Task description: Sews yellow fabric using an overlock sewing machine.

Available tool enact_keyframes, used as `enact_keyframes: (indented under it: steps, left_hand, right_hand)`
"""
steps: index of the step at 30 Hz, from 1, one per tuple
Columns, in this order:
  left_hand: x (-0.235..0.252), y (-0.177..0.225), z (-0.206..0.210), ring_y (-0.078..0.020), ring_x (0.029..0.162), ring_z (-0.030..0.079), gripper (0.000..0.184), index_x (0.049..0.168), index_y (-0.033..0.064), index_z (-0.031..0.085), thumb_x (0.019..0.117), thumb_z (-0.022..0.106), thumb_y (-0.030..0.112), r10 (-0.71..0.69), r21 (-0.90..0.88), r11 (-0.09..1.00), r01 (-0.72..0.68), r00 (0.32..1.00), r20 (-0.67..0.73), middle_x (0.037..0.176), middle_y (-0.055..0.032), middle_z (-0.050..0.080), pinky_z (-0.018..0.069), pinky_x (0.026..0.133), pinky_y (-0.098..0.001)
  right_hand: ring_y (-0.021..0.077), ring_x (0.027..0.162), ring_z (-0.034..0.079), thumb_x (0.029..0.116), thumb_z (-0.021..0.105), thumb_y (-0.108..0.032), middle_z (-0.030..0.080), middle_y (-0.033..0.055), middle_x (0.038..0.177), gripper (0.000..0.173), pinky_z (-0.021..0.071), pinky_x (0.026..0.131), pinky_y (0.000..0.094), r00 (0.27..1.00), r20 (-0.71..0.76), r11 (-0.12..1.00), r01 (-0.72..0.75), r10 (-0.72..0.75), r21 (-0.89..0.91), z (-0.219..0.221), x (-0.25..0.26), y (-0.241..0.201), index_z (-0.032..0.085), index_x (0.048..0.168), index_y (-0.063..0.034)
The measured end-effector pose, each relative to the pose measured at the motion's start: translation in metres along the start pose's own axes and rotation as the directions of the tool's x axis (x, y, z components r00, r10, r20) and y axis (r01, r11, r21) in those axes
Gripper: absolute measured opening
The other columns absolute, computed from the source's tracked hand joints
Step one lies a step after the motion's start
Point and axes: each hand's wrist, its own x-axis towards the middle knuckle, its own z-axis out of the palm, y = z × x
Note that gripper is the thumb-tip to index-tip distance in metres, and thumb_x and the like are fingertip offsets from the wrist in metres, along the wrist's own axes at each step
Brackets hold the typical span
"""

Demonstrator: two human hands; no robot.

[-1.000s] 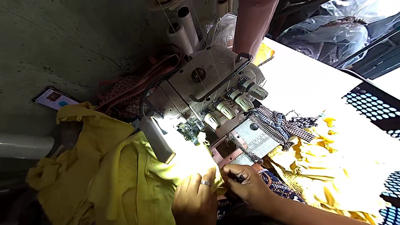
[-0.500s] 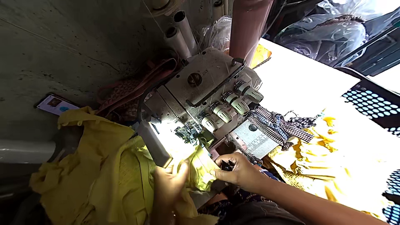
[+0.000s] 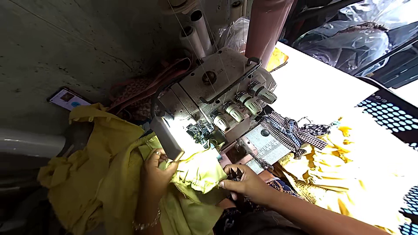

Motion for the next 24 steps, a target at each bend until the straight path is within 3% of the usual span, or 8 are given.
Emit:
enact_keyframes:
  steps: [3, 6, 10, 11, 13, 16, 20, 24]
  left_hand:
    - [-0.008, 0.015, -0.019, 0.0039, 0.087, 0.067, 0.020, 0.103, 0.0011, 0.070, 0.0879, 0.069, 0.015, -0.032, -0.037, 0.999, 0.032, 0.999, -0.015, 0.096, 0.0017, 0.074, 0.0547, 0.080, -0.0135]
    - [-0.013, 0.032, -0.023, 0.0082, 0.085, 0.063, 0.017, 0.102, 0.0053, 0.065, 0.1034, 0.048, 0.008, -0.152, -0.297, 0.942, 0.155, 0.988, 0.036, 0.092, 0.0116, 0.068, 0.0520, 0.080, -0.0109]
    - [-0.008, 0.041, -0.008, 0.0088, 0.058, 0.040, 0.017, 0.101, 0.0150, 0.053, 0.1074, 0.037, 0.017, -0.210, -0.439, 0.875, 0.203, 0.977, 0.034, 0.071, 0.0175, 0.045, 0.0343, 0.054, -0.0093]
    - [-0.010, 0.041, -0.008, 0.0100, 0.059, 0.041, 0.014, 0.107, 0.0111, 0.052, 0.1052, 0.047, 0.024, -0.170, -0.364, 0.917, 0.164, 0.985, 0.014, 0.074, 0.0170, 0.045, 0.0346, 0.055, -0.0091]
    - [-0.015, 0.042, -0.011, 0.0068, 0.071, 0.047, 0.054, 0.117, 0.0018, 0.058, 0.0886, 0.069, 0.046, -0.034, -0.038, 0.999, 0.032, 0.997, -0.069, 0.084, 0.0103, 0.052, 0.0405, 0.064, -0.0117]
    - [-0.022, 0.064, 0.000, -0.0385, 0.096, 0.062, 0.067, 0.108, -0.0037, 0.069, 0.0779, 0.075, 0.056, 0.206, 0.405, 0.903, -0.143, 0.972, -0.117, 0.105, -0.0235, 0.067, 0.0427, 0.082, -0.0559]
    - [-0.016, 0.066, 0.046, -0.0320, 0.090, 0.069, 0.028, 0.095, 0.0116, 0.078, 0.0853, 0.062, 0.033, 0.252, 0.595, 0.794, -0.125, 0.958, -0.134, 0.094, -0.0096, 0.075, 0.0463, 0.085, -0.0513]
    - [-0.012, 0.056, 0.049, -0.0320, 0.091, 0.071, 0.027, 0.094, 0.0049, 0.075, 0.0783, 0.063, 0.022, 0.181, 0.475, 0.878, -0.068, 0.964, -0.196, 0.095, -0.0141, 0.074, 0.0537, 0.078, -0.0467]
  right_hand:
    - [-0.0009, 0.051, 0.059, 0.0867, 0.072, -0.005, 0.066, -0.0095, 0.070, 0.010, 0.0521, 0.049, 0.0165, 0.997, -0.062, 0.997, 0.049, -0.052, -0.051, -0.003, 0.002, 0.003, 0.067, 0.088, -0.0123]
    - [-0.0029, 0.053, 0.059, 0.0888, 0.075, -0.014, 0.066, -0.0112, 0.072, 0.005, 0.0523, 0.051, 0.0146, 0.991, -0.092, 0.989, 0.086, -0.097, -0.117, -0.004, 0.004, -0.005, 0.071, 0.090, -0.0119]
    - [-0.0055, 0.054, 0.056, 0.0885, 0.078, -0.019, 0.066, -0.0128, 0.071, 0.008, 0.0490, 0.051, 0.0121, 0.984, -0.099, 0.978, 0.132, -0.149, -0.163, -0.004, 0.009, -0.013, 0.072, 0.087, -0.0136]
    - [-0.0059, 0.054, 0.055, 0.0875, 0.079, -0.019, 0.065, -0.0133, 0.070, 0.009, 0.0478, 0.050, 0.0119, 0.985, -0.089, 0.977, 0.134, -0.150, -0.165, -0.004, 0.007, -0.014, 0.071, 0.086, -0.0145]
    - [-0.0070, 0.055, 0.054, 0.0843, 0.081, -0.019, 0.062, -0.0136, 0.069, 0.012, 0.0448, 0.051, 0.0110, 0.986, -0.072, 0.975, 0.137, -0.151, -0.173, -0.003, 0.003, -0.010, 0.070, 0.084, -0.0149]
    - [-0.0090, 0.059, 0.049, 0.0798, 0.084, -0.020, 0.058, -0.0140, 0.069, 0.019, 0.0392, 0.054, 0.0090, 0.981, -0.075, 0.966, 0.160, -0.179, -0.203, -0.002, 0.003, 0.006, 0.067, 0.085, -0.0138]
    - [-0.0104, 0.061, 0.048, 0.0821, 0.079, -0.023, 0.058, -0.0102, 0.072, 0.021, 0.0394, 0.057, 0.0078, 0.940, -0.112, 0.890, 0.260, -0.322, -0.373, 0.007, 0.014, 0.021, 0.067, 0.089, -0.0081]
    - [-0.0005, 0.064, 0.054, 0.0893, 0.074, -0.029, 0.066, 0.0019, 0.077, 0.026, 0.0444, 0.059, 0.0147, 0.844, -0.118, 0.711, 0.356, -0.523, -0.606, 0.005, 0.026, 0.035, 0.070, 0.090, -0.0031]
